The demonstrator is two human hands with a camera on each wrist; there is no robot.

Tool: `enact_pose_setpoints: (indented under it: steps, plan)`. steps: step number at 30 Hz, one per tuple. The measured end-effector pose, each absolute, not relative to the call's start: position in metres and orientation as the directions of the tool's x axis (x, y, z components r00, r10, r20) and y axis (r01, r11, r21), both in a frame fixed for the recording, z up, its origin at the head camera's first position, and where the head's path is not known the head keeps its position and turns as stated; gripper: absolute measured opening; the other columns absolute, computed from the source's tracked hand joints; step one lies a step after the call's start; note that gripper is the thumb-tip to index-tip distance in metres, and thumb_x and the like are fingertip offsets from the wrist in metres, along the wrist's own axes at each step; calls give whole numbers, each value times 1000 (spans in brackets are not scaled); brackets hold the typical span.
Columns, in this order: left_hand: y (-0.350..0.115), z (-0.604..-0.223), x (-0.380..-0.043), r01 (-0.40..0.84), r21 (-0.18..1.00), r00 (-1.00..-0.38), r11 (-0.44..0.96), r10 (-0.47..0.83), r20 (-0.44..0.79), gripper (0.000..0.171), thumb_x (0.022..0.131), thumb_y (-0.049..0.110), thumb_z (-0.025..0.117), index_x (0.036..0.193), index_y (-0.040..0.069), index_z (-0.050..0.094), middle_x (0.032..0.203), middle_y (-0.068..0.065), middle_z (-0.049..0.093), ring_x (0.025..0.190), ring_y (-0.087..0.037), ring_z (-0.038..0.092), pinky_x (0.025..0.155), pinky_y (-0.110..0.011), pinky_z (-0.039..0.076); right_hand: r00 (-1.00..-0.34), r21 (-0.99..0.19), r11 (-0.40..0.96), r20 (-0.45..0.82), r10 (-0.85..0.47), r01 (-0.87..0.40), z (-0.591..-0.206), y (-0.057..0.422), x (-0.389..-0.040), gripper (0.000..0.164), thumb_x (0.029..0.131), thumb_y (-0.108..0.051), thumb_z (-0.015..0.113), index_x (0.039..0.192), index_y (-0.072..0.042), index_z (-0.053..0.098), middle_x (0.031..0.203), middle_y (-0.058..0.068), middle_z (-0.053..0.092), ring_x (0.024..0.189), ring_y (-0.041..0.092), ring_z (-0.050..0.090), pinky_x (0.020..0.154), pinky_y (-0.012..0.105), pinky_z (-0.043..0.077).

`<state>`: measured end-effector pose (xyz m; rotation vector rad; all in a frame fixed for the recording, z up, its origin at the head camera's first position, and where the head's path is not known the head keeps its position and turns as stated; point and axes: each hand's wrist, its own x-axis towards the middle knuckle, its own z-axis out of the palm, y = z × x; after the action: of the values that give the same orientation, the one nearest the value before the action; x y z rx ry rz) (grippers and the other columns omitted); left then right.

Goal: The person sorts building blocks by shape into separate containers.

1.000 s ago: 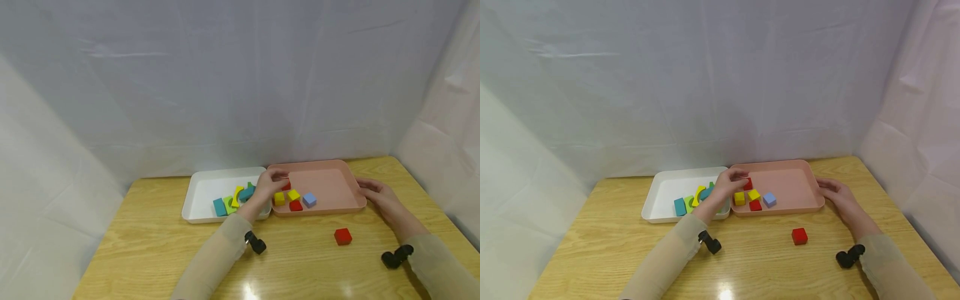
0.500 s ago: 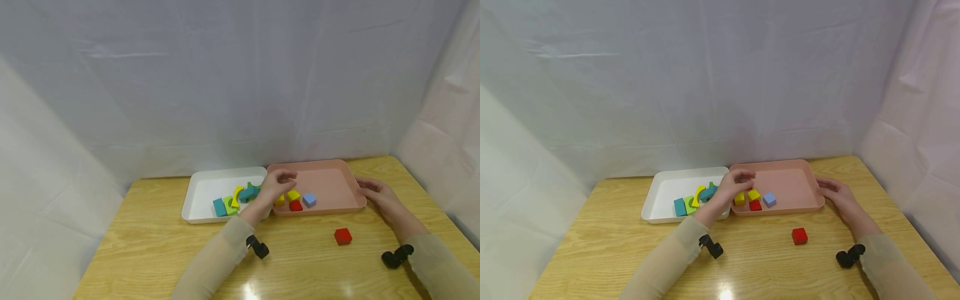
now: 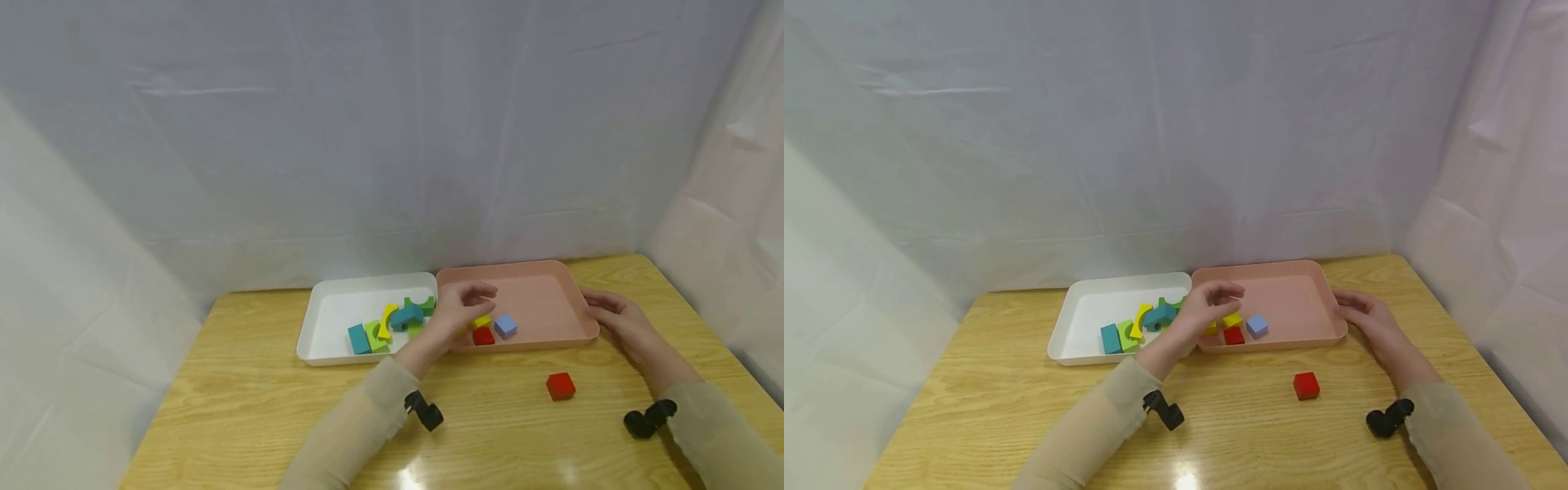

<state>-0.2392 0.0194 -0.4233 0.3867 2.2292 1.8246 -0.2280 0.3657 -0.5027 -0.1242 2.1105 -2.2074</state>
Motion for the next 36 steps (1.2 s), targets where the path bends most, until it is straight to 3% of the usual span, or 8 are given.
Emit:
enact_pose_setpoints:
  steps: [5, 10, 16, 21, 36]
  plan:
    - [24, -423, -233, 86, 983, -922, 163, 387, 16, 26, 101, 6, 71, 127, 5, 74, 130, -13, 74, 108, -21, 69, 98, -27, 61, -993, -1000, -27, -11, -115, 14, -502, 366, -227, 33, 107, -7, 62, 133, -27, 70, 115, -25, 74, 103, -9, 68, 86, 7, 54]
    - [30, -421, -227, 99, 977, -912, 189, 410, 13, 25, 100, 6, 72, 125, 7, 74, 128, -10, 75, 106, -13, 69, 93, -21, 59, -993, -1000, -19, -20, -115, 23, -502, 366, -228, 33, 108, -8, 61, 135, -25, 69, 115, -25, 74, 102, -8, 69, 86, 8, 55]
    - [34, -418, -221, 89, 975, -897, 202, 441, -9, 25, 100, 9, 74, 124, 9, 75, 123, -8, 76, 99, -8, 69, 90, -35, 65, -993, -999, -21, -22, -113, 24, -502, 365, -229, 32, 108, -7, 61, 134, -24, 69, 114, -25, 74, 102, -8, 69, 85, 8, 55]
    - [36, -418, -217, 94, 974, -887, 206, 462, -12, 24, 100, 11, 75, 124, 9, 75, 123, -8, 76, 99, -4, 68, 87, -23, 63, -993, -999, -32, -6, -117, 9, -503, 365, -228, 32, 107, -7, 61, 133, -25, 70, 114, -23, 75, 101, -7, 70, 85, 9, 56]
    - [46, -426, -202, 129, 973, -832, 190, 555, 2, 26, 100, 11, 73, 125, 7, 75, 125, -8, 77, 97, 1, 67, 89, -12, 55, -994, -1000, 2, -2, -113, 2, -503, 365, -229, 32, 107, -9, 62, 135, -23, 69, 114, -25, 74, 102, -8, 69, 86, 8, 54]
